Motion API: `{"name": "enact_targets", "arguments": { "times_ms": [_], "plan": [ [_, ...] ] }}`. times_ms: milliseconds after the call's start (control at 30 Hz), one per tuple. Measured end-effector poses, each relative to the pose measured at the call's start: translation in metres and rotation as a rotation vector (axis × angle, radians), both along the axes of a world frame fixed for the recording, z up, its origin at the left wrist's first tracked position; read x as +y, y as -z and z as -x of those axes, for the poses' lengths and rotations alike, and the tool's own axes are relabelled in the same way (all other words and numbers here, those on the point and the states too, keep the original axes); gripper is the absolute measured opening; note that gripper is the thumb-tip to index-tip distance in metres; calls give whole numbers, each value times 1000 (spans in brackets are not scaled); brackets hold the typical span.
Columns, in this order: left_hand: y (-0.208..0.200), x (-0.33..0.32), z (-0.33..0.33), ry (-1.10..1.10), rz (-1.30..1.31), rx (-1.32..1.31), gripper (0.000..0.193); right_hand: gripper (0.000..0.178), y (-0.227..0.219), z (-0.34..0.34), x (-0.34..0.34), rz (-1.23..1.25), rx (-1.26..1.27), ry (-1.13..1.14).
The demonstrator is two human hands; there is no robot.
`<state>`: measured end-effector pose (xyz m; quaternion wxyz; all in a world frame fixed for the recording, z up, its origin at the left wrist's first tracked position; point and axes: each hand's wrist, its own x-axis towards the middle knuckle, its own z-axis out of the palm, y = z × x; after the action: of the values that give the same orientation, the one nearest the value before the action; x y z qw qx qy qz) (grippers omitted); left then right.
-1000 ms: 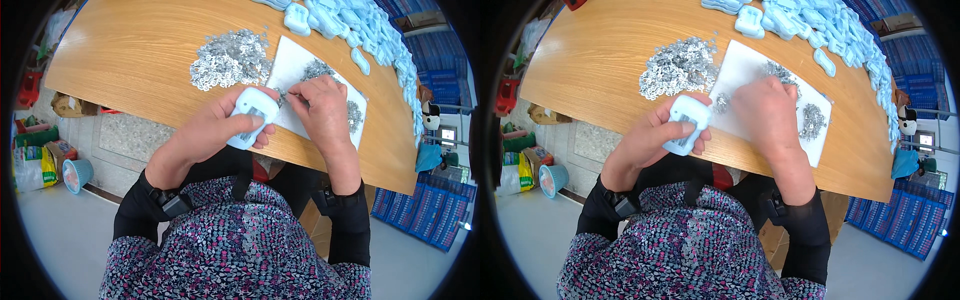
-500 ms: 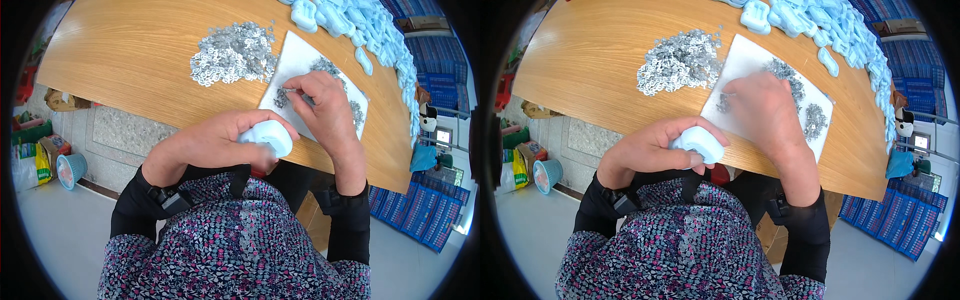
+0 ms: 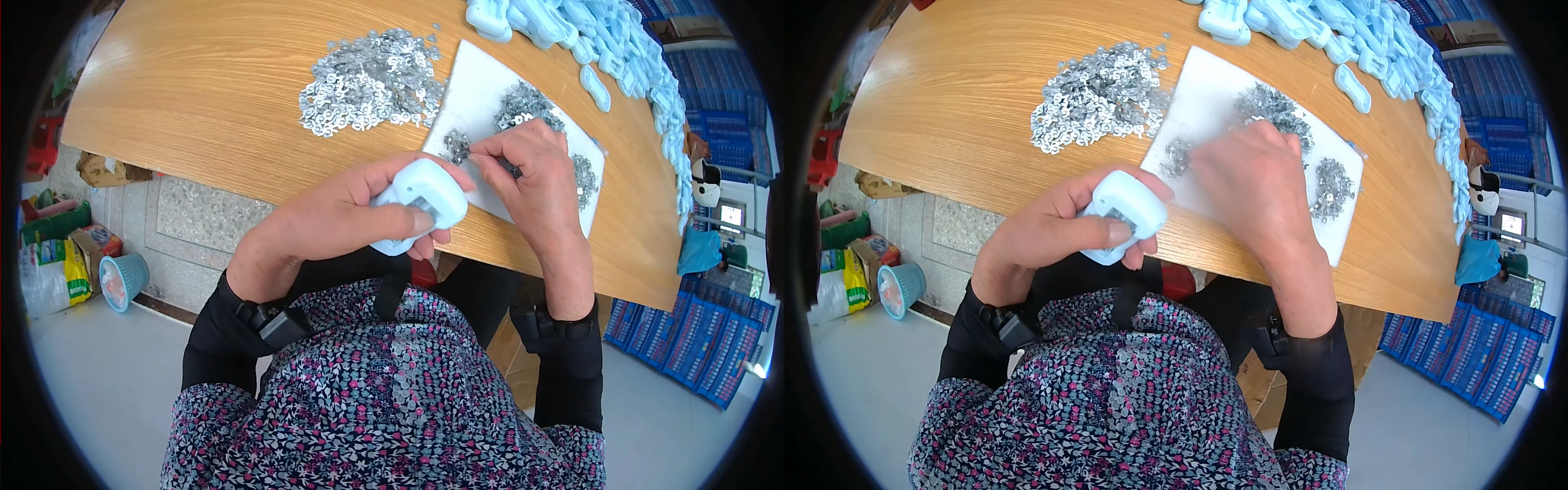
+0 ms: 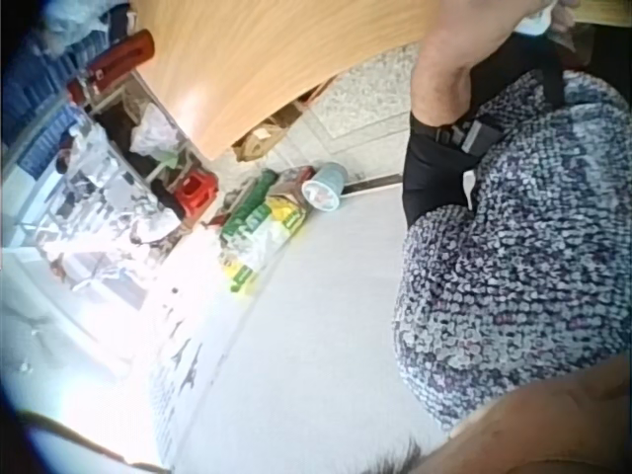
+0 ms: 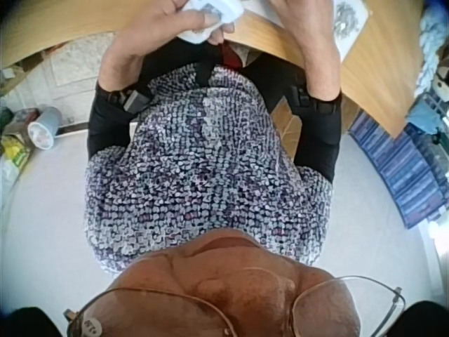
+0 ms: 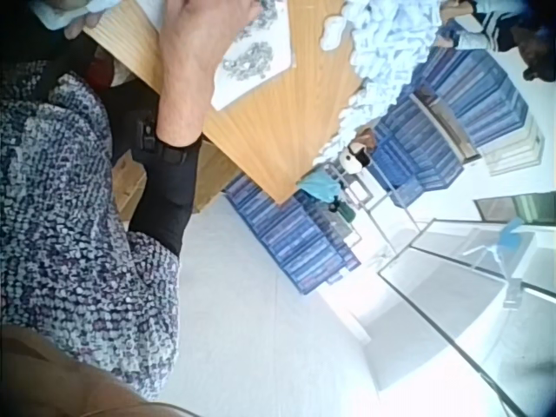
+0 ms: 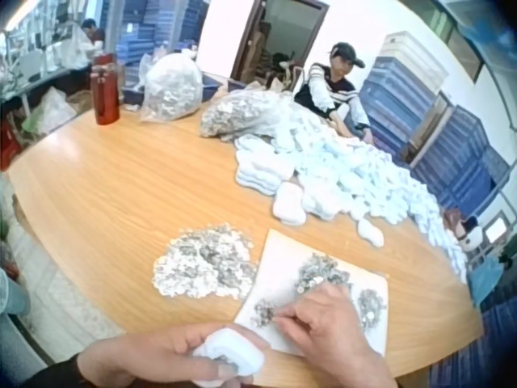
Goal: Assembling small silver metal components into blue plastic housings at a factory table.
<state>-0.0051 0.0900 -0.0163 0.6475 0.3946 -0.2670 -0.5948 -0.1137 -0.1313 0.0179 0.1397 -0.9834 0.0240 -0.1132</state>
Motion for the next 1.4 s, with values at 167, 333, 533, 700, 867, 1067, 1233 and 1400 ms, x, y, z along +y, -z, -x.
{"name": "enact_targets", "arguments": {
  "times_ms": [167, 333, 533, 700, 867, 1067, 1233, 1400],
  "plan": [
    [2, -4, 6, -144, -15, 164, 50, 14, 3, 13, 1, 63, -15, 27],
    [7, -5, 4, -153, 21, 192, 51, 15, 1, 23, 4, 133, -34, 29],
    [5, -7, 3, -186, 28, 210, 52, 16, 0, 24, 0, 111, -34, 69],
    [7, -7, 4, -197, 41, 204, 56, 11, -1, 20, 7, 172, 18, 54],
    [4, -7, 3, -195, 16, 239, 58, 8, -8, 16, 7, 197, 78, 10],
    [-1, -8, 4, -210, -9, 259, 58, 7, -12, 22, 11, 75, 79, 69],
    [-13, -20, 13, -307, -48, 273, 56, 10, -9, 28, 18, -730, -92, 192],
    [-12, -46, 26, -484, 47, 184, 51, 9, -3, 25, 39, -1321, -169, 250]
  ]
}}
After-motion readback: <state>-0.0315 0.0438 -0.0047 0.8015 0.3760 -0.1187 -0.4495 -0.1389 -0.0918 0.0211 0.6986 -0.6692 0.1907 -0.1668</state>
